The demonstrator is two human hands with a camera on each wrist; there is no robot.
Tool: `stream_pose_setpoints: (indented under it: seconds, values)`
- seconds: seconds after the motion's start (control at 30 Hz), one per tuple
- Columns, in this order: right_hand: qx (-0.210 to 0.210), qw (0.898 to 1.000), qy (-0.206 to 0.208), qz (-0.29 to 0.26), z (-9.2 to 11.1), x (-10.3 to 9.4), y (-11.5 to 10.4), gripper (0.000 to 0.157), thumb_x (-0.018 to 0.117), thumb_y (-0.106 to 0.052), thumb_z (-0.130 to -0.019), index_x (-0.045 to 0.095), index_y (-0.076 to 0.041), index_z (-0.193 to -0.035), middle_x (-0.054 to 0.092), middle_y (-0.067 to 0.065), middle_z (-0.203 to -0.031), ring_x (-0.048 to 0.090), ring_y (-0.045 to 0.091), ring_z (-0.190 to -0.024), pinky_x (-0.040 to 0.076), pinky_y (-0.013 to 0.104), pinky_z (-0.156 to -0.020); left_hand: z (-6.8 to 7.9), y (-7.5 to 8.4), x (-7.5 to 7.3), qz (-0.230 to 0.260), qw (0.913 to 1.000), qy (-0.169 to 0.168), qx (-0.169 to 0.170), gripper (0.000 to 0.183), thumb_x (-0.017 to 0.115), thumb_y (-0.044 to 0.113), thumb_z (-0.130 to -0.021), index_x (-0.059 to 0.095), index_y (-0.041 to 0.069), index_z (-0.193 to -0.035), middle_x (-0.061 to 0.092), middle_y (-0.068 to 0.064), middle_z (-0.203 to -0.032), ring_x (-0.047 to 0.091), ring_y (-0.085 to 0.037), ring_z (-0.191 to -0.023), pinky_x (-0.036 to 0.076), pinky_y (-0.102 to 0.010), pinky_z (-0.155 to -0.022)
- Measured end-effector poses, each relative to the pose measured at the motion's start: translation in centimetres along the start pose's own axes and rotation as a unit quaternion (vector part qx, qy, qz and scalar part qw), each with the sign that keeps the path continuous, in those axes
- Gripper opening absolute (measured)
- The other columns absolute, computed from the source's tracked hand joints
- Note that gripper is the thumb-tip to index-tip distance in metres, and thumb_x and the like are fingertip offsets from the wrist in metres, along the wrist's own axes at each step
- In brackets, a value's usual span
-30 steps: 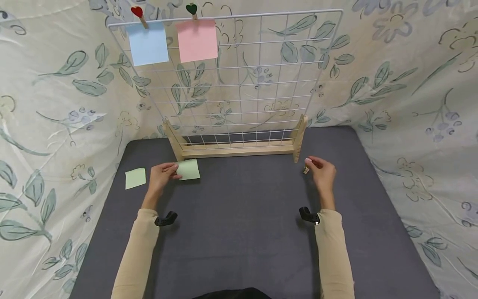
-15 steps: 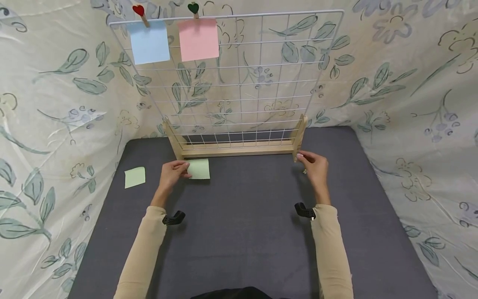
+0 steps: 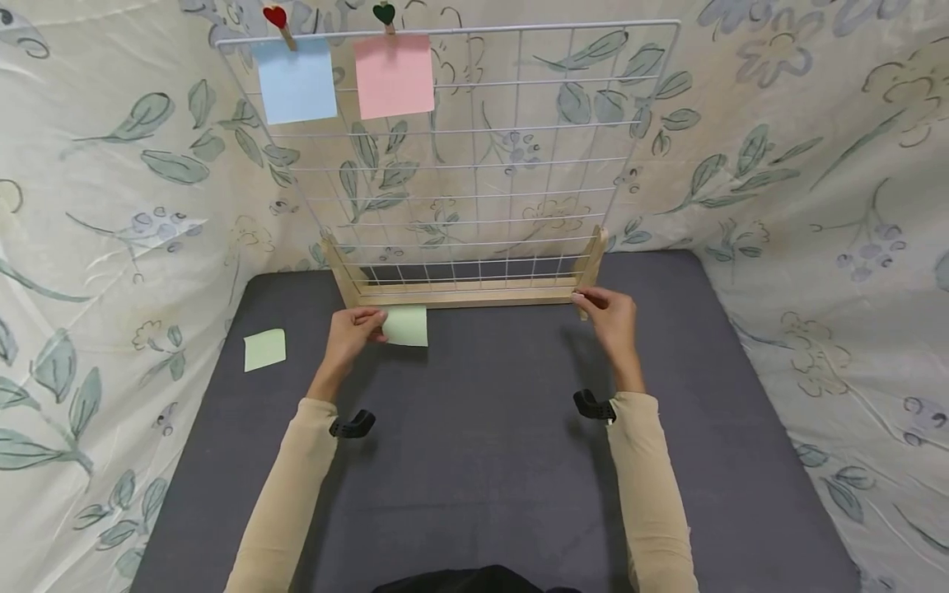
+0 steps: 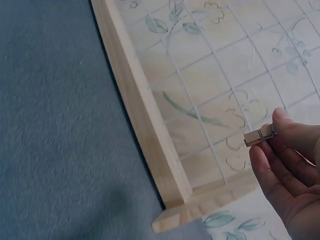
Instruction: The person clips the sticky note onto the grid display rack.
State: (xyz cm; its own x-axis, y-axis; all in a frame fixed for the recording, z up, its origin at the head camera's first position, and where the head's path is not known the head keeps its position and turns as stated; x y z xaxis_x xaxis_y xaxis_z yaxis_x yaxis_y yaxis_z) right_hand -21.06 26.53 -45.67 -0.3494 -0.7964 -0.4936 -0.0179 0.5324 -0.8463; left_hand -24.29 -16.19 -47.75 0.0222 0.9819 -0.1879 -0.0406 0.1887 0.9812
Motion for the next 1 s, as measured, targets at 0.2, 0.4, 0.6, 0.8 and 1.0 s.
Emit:
stream_pose_setpoints:
  seconds: [0.2, 0.4, 0.6, 0.8, 1.0]
  values:
    - [-0.019, 1.0, -0.011, -0.022, -0.3, 1.1, -1.8, 0.032, 0.072, -0.024, -0.091, 0.073, 0.001, -0.111, 0.071, 0.019, -0.108, 0.06, -0.006, -0.081, 0.049, 0.011, -0.07, -0.5, 1.3, 0.5, -0.04, 0.999, 0.013, 0.015, 0.024, 0.067, 0.013, -0.095, 0.07, -0.006, -0.11, 0.071, -0.023, -0.101, 0.066, -0.013, -0.069, 0.062, -0.032, -0.065]
    - [-0.047, 0.997, -0.01, -0.055, -0.4, 1.9, -3.4, 0.029, 0.072, -0.024, -0.09, 0.074, -0.001, -0.109, 0.072, 0.017, -0.106, 0.062, -0.005, -0.08, 0.05, 0.011, -0.069, -1.0, 2.7, 1.2, -0.037, 0.9988, 0.013, 0.029, 0.024, 0.067, 0.013, -0.095, 0.07, -0.005, -0.111, 0.071, -0.021, -0.102, 0.067, -0.018, -0.071, 0.062, -0.033, -0.065]
    - [-0.068, 0.996, -0.012, -0.061, -0.9, 2.0, -4.8, 0.028, 0.074, -0.022, -0.089, 0.074, 0.0, -0.108, 0.072, 0.017, -0.106, 0.064, -0.002, -0.084, 0.05, 0.011, -0.071, -1.3, 3.9, 2.0, -0.02, 0.998, 0.005, 0.059, 0.021, 0.066, 0.006, -0.094, 0.07, -0.008, -0.109, 0.069, -0.025, -0.105, 0.07, -0.029, -0.082, 0.062, -0.027, -0.064]
    - [-0.081, 0.995, -0.018, -0.046, -1.6, 1.9, -6.5, 0.029, 0.074, -0.023, -0.089, 0.074, -0.002, -0.109, 0.073, 0.016, -0.104, 0.064, -0.002, -0.084, 0.051, 0.011, -0.075, -1.6, 4.9, 2.7, -0.006, 0.9976, 0.002, 0.069, 0.019, 0.066, 0.005, -0.094, 0.07, -0.009, -0.106, 0.069, -0.025, -0.102, 0.07, -0.029, -0.082, 0.063, -0.034, -0.065]
    - [-0.098, 0.994, -0.016, -0.038, -2.3, 1.6, -8.4, 0.028, 0.073, -0.022, -0.09, 0.075, -0.001, -0.108, 0.073, 0.016, -0.105, 0.063, -0.003, -0.084, 0.05, 0.011, -0.075, -1.8, 6.5, 3.6, 0.017, 0.9967, -0.002, 0.08, 0.022, 0.066, 0.008, -0.095, 0.07, -0.009, -0.108, 0.069, -0.027, -0.1, 0.07, -0.031, -0.078, 0.063, -0.036, -0.065]
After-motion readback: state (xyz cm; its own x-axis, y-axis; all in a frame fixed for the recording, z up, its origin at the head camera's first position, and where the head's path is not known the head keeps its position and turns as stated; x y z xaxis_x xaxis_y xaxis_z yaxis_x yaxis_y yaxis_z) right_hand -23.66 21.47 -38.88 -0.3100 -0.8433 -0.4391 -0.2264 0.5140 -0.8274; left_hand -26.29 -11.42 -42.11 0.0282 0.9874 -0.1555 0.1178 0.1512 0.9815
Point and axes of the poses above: each hand's wrist, its own z-axis away from the middle knuckle, its own x-axis out of the palm, y = z × x, the point moved 4 cm from there along -z, towards the middle knuckle
